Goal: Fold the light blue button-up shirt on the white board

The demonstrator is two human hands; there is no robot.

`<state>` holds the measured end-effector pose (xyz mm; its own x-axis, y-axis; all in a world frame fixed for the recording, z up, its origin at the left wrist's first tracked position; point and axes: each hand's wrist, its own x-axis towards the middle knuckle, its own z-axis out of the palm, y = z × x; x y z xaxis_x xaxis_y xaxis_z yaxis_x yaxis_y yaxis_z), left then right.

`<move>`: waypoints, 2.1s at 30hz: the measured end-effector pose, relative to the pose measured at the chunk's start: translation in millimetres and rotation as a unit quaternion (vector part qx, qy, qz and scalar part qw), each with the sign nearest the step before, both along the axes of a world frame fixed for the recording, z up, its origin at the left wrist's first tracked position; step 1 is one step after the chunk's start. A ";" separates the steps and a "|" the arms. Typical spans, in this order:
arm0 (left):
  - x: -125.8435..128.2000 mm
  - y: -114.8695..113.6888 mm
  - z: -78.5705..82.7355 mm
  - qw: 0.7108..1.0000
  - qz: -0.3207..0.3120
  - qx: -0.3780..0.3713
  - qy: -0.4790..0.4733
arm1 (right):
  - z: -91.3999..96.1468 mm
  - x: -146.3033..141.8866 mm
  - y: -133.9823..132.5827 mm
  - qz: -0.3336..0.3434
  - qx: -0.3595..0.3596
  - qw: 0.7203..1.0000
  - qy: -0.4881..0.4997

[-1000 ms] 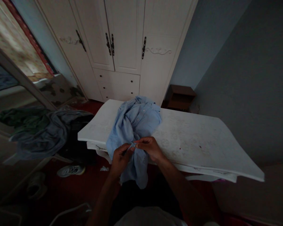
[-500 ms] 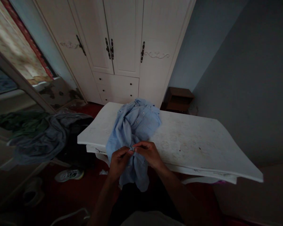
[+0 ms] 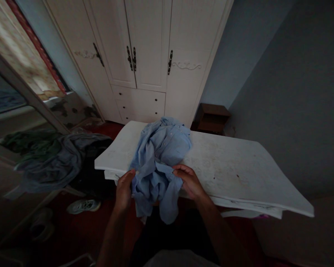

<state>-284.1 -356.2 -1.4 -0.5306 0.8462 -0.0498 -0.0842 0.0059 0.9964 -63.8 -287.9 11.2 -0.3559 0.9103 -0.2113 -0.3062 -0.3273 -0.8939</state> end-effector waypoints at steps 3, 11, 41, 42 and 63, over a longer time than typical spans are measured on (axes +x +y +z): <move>-5.6 -7.7 6.6 0.991 -0.055 -0.071 0.100 | 8.6 11.9 -1.1 0.022 0.046 0.998 -0.032; 29.6 6.7 18.0 0.900 -0.020 0.047 0.432 | 7.9 10.8 -2.1 0.145 0.178 0.957 -0.179; 71.4 18.7 -0.5 0.948 -0.025 0.112 0.297 | 28.3 -32.7 16.1 0.080 0.430 0.696 -0.569; 71.5 18.9 0.1 0.946 -0.027 0.106 0.304 | 27.4 -30.9 17.0 0.087 0.432 0.703 -0.558; 74.2 17.3 1.3 0.900 -0.058 0.061 0.428 | 18.4 -13.2 16.9 0.077 0.334 0.885 -0.315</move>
<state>-210.0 -338.9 -0.1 -0.2368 0.8697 0.4330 0.7092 -0.1499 0.6889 -77.0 -271.0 29.6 -0.4888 0.8585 0.1552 0.3246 0.3441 -0.8811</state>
